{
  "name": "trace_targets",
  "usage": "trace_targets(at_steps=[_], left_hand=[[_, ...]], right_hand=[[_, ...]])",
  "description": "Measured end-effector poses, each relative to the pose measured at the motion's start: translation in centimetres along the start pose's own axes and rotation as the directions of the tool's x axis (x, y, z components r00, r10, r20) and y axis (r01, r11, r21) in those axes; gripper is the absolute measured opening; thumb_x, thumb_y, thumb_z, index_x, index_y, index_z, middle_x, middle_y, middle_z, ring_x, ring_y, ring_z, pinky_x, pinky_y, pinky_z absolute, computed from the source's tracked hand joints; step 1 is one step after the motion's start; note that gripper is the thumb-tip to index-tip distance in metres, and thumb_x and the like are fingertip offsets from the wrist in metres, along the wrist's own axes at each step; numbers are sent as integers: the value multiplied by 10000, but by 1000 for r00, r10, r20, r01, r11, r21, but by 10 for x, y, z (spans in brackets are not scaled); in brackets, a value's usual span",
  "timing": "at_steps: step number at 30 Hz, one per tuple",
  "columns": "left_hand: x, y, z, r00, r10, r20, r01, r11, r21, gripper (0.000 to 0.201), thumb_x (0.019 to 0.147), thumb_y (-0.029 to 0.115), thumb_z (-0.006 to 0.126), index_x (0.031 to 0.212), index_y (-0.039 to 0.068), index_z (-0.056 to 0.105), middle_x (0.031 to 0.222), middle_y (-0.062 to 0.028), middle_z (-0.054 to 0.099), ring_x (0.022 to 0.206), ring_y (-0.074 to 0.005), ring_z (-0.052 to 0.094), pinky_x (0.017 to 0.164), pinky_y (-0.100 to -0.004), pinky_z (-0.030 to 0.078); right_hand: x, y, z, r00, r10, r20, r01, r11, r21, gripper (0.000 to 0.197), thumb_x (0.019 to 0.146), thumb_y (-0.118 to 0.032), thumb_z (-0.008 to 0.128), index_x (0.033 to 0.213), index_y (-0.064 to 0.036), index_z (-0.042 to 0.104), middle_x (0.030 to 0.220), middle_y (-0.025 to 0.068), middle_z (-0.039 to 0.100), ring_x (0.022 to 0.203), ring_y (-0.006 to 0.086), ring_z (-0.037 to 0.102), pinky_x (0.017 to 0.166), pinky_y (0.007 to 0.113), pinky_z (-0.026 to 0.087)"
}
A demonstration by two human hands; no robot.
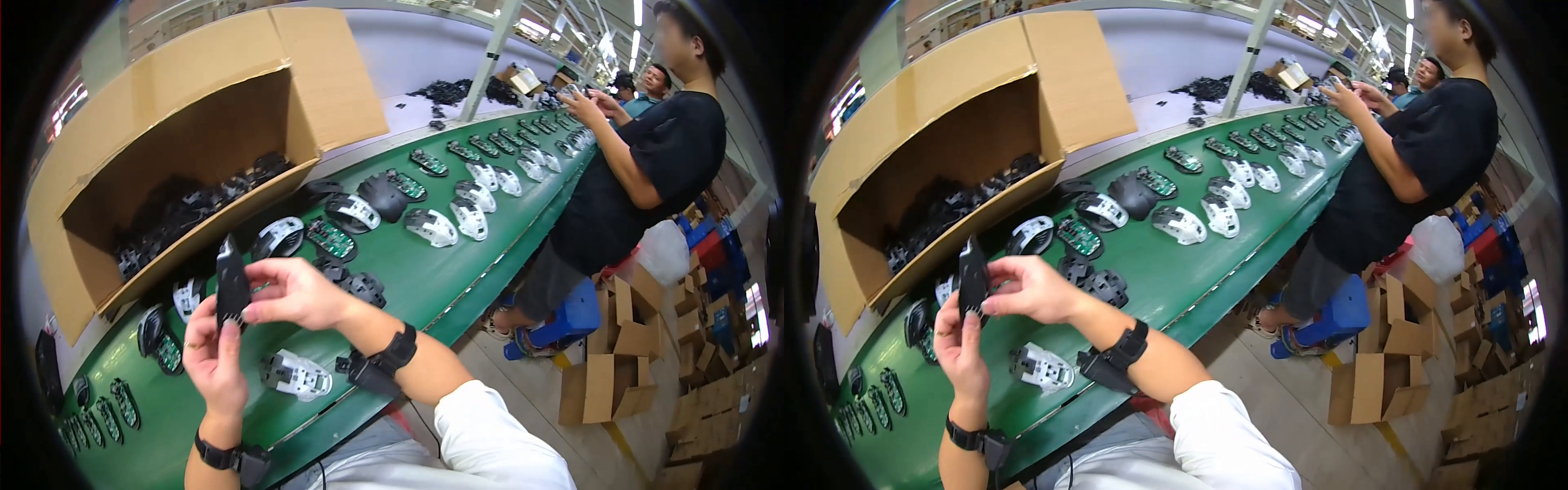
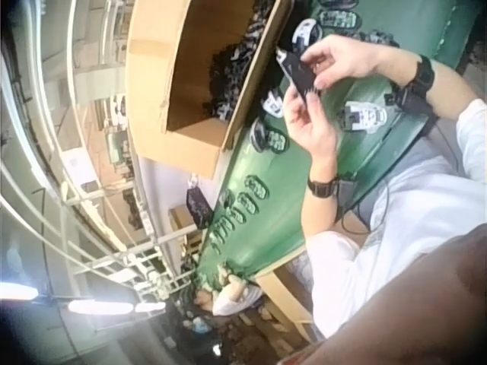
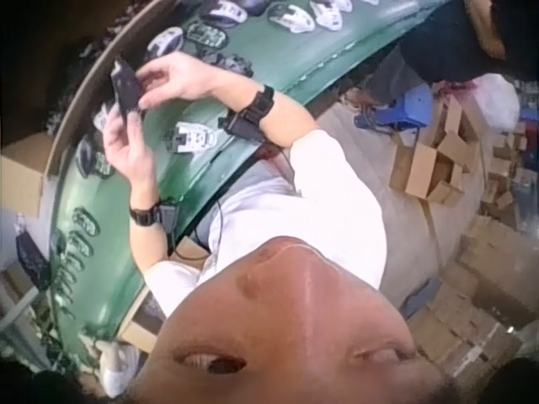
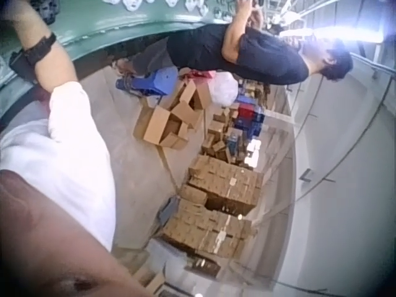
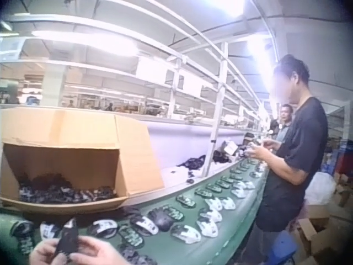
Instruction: Assembling internal and external components of computer mice on a production line.
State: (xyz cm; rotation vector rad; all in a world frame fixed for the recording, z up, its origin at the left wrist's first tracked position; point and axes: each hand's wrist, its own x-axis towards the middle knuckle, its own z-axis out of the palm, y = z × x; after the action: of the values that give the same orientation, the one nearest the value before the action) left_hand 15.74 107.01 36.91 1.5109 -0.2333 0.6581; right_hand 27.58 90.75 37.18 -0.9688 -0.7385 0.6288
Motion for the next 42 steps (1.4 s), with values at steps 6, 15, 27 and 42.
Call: trace_targets(at_steps=[6,15,27,42], left_hand=[[-15,-6,-18,993,115,-19,-109,974,198,73,987,24,622,998,2,554,1356,-199,555,1237,-251,547,1069,-364,409],[-14,-1,-40,999,-2,-38,7,989,145,64,992,2,590,1020,19,535,1338,-169,581,1109,-162,571,1002,-307,426],[-32,6,-119,883,-227,-410,268,962,46,106,1036,166,624,1028,66,589,910,31,614,813,-54,515,775,-227,408],[-20,-1,-254,647,-210,-733,160,977,-138,250,1061,280,585,1115,36,600,1111,-91,704,992,-191,685,883,-367,546]], right_hand=[[2,8,7,999,-5,34,3,998,58,545,886,-66,791,1353,57,540,1199,125,674,1050,164,672,935,329,563],[8,11,-34,862,-422,-281,225,816,-533,416,895,-140,753,1240,7,572,1030,39,630,919,111,610,778,289,569],[-15,-30,-139,364,-796,-483,-591,204,-781,631,789,-239,740,1349,8,585,1188,229,649,1121,401,608,1008,501,474],[-16,14,-198,420,-725,-546,-632,197,-749,480,755,-116,662,1218,13,671,1192,234,689,1101,410,652,1024,472,483]])
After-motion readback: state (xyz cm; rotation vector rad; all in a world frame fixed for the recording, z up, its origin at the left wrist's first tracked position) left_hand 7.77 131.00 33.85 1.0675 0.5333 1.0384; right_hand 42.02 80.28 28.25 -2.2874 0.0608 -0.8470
